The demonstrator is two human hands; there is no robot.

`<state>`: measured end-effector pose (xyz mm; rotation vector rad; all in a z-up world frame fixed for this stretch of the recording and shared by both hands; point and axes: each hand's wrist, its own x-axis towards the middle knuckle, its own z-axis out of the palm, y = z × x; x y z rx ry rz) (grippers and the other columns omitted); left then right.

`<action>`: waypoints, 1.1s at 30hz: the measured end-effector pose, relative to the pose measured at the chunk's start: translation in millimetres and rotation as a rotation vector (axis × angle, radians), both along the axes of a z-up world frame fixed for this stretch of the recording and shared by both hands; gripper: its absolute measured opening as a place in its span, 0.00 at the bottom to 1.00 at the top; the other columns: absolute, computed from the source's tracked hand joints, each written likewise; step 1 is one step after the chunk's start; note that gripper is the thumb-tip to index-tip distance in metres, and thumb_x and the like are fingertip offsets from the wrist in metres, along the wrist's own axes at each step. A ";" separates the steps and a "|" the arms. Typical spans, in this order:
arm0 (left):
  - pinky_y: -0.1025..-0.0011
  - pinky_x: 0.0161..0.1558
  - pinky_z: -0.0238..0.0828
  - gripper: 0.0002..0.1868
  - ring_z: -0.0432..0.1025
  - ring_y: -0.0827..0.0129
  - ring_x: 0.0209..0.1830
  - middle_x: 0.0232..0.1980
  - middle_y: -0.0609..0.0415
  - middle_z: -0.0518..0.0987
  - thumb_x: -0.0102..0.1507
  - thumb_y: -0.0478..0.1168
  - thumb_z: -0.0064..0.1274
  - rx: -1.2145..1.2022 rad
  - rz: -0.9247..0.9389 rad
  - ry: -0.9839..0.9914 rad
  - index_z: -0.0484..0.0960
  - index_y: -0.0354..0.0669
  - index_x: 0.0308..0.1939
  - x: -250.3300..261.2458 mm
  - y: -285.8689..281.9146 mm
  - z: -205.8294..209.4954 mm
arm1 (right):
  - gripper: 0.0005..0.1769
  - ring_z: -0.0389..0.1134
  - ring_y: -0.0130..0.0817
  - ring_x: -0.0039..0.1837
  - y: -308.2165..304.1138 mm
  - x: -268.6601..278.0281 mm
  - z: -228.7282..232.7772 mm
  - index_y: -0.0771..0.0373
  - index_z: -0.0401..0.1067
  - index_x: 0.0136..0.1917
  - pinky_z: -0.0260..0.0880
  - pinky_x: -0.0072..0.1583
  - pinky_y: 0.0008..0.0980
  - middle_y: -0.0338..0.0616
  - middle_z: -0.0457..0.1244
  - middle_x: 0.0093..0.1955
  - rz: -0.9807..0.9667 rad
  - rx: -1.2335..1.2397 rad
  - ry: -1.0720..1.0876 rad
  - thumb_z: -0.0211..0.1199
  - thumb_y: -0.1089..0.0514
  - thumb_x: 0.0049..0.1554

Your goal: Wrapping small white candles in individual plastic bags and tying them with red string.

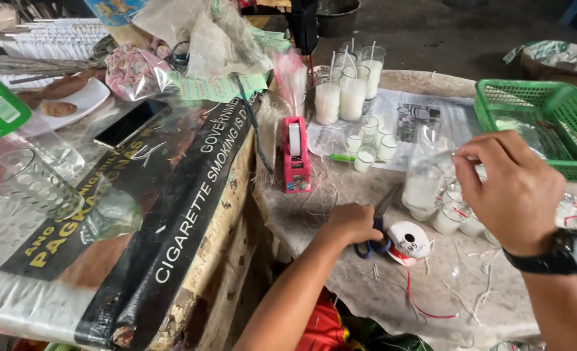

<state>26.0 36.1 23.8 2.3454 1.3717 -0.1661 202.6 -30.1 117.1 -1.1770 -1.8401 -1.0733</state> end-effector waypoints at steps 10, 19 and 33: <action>0.72 0.47 0.65 0.09 0.70 0.77 0.38 0.40 0.62 0.77 0.59 0.42 0.40 -0.040 0.126 -0.152 0.73 0.51 0.41 -27.9 -6.2 59.4 | 0.05 0.63 0.26 0.37 -75.5 47.0 -48.6 0.54 0.68 0.40 0.59 0.35 0.24 0.33 0.63 0.44 -0.155 -0.215 -0.005 0.61 0.55 0.56; 0.62 0.39 0.60 0.13 0.69 0.61 0.34 0.38 0.51 0.74 0.62 0.39 0.29 0.285 0.478 0.249 0.72 0.45 0.40 -69.3 40.9 -41.7 | 0.06 0.62 0.20 0.34 -79.9 39.6 -80.6 0.49 0.67 0.33 0.58 0.31 0.21 0.27 0.63 0.40 -0.151 -0.270 0.110 0.59 0.54 0.52; 0.67 0.28 0.69 0.08 0.72 0.61 0.25 0.25 0.44 0.74 0.42 0.25 0.34 -0.116 0.615 -1.973 0.65 0.42 0.14 -98.3 64.4 -43.0 | 0.10 0.64 0.24 0.45 -90.7 39.3 -115.4 0.49 0.66 0.43 0.65 0.35 0.30 0.28 0.59 0.47 0.088 -0.627 0.484 0.55 0.50 0.46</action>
